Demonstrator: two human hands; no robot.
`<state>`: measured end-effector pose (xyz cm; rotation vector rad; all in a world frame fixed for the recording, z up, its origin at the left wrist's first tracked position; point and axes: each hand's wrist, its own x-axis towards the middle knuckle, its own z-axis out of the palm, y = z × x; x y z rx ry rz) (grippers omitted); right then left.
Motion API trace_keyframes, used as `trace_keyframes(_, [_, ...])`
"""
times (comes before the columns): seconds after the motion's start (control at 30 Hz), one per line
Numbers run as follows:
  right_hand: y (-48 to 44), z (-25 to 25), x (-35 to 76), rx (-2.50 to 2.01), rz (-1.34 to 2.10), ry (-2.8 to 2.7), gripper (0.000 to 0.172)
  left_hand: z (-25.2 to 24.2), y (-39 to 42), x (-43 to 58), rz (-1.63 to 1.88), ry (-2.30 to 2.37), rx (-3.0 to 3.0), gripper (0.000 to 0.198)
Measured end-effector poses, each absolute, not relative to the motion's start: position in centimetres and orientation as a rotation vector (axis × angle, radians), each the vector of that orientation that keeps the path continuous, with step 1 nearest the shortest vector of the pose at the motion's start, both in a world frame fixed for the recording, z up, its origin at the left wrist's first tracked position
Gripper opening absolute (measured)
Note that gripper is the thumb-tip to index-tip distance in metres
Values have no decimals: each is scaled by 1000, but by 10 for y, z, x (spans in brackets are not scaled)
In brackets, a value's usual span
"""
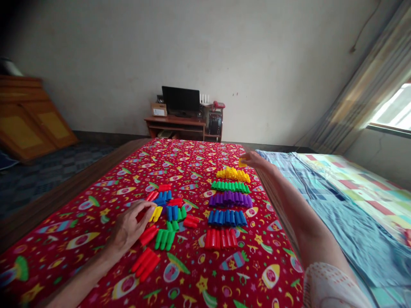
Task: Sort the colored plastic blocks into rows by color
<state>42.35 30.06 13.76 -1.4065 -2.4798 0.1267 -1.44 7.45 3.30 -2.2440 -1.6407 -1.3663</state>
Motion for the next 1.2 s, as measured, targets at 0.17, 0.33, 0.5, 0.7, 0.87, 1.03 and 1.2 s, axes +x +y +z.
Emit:
trace_keyframes(0.17, [292,142,418,-1359,528,-2493,36,33,75,-14,-1362,-1603,-2239,26])
trace_keyframes(0.33, [292,129,411,-1414,486,-2489,27,35,75,-13,-1367,-1568,-2252,26])
trace_keyframes(0.5, [295,121,412,-1490,295,-2461,24,35,75,-14,-1359,-1596,-2256,26])
trace_keyframes(0.7, [282,120,407,-1515,119,-2434,23,35,75,-12,-1364,-1607,-2257,26])
trace_keyframes(0.87, [269,127,402,-1514,-5,-2362,28,40,73,-10,-1410,-1647,-2248,26])
trace_keyframes(1.03, [222,141,362,-1339,-79,-2234,33,58,66,-2,-1616,-1905,-2161,31])
trace_keyframes(1.2, [129,137,272,-570,158,-2544,34,75,50,25,-2218,-2351,-2101,44])
